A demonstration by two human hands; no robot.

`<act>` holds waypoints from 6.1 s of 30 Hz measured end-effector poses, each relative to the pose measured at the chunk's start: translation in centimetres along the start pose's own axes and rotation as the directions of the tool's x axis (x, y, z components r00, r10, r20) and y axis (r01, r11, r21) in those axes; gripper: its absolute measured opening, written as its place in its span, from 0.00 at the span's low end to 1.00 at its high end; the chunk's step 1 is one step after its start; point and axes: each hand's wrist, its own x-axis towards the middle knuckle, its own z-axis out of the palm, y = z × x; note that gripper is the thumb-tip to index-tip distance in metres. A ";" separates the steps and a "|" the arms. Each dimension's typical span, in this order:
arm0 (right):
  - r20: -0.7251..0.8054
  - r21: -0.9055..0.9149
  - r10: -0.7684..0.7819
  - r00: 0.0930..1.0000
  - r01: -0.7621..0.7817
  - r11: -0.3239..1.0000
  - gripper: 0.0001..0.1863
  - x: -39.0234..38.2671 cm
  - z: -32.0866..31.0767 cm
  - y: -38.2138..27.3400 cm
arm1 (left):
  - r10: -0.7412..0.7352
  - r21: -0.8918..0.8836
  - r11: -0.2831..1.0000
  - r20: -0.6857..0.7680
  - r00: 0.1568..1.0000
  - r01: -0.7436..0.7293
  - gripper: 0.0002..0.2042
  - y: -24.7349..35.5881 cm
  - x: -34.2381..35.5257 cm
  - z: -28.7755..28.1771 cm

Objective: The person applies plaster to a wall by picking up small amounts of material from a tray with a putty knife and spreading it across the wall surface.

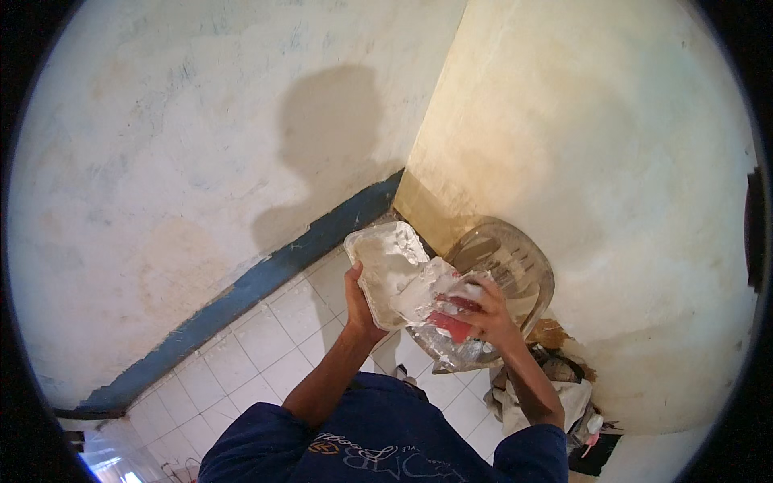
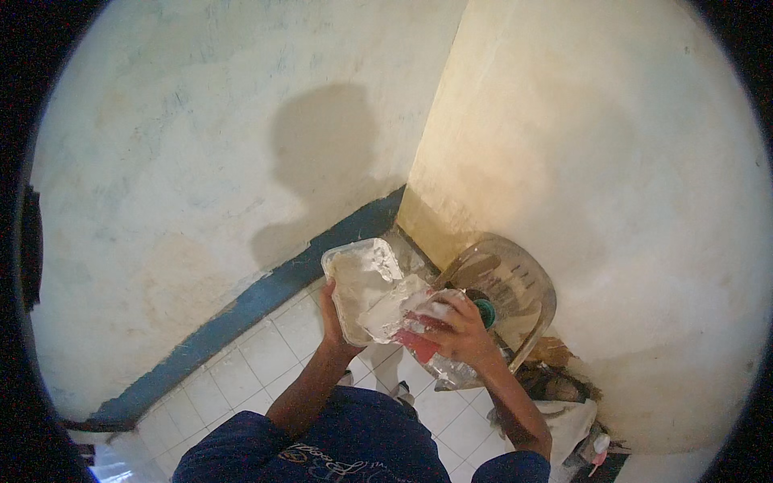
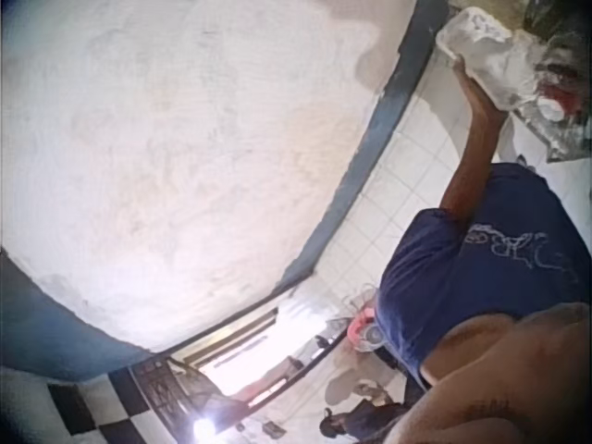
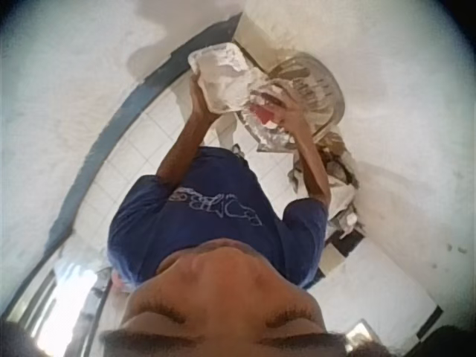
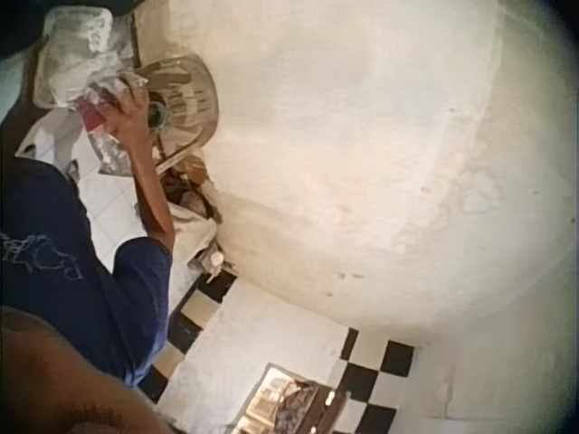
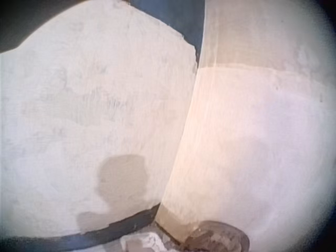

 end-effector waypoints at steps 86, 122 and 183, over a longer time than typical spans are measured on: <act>-0.424 0.240 0.737 0.526 -0.720 0.651 0.12 5.6 1.5 -8.4 | 0.187 0.055 0.982 -0.234 0.954 -0.179 0.40 -1.8 -0.7 -3.1; -0.162 -0.075 0.580 0.799 -0.596 0.800 0.08 10.3 1.6 -5.4 | 0.130 0.067 0.990 -0.170 0.977 -0.120 0.40 -2.6 -1.5 -2.7; -0.016 0.027 0.472 0.882 -0.471 0.882 0.07 12.6 4.0 -6.2 | 0.178 0.000 0.984 -0.061 0.982 -0.178 0.40 -1.3 -2.0 -4.6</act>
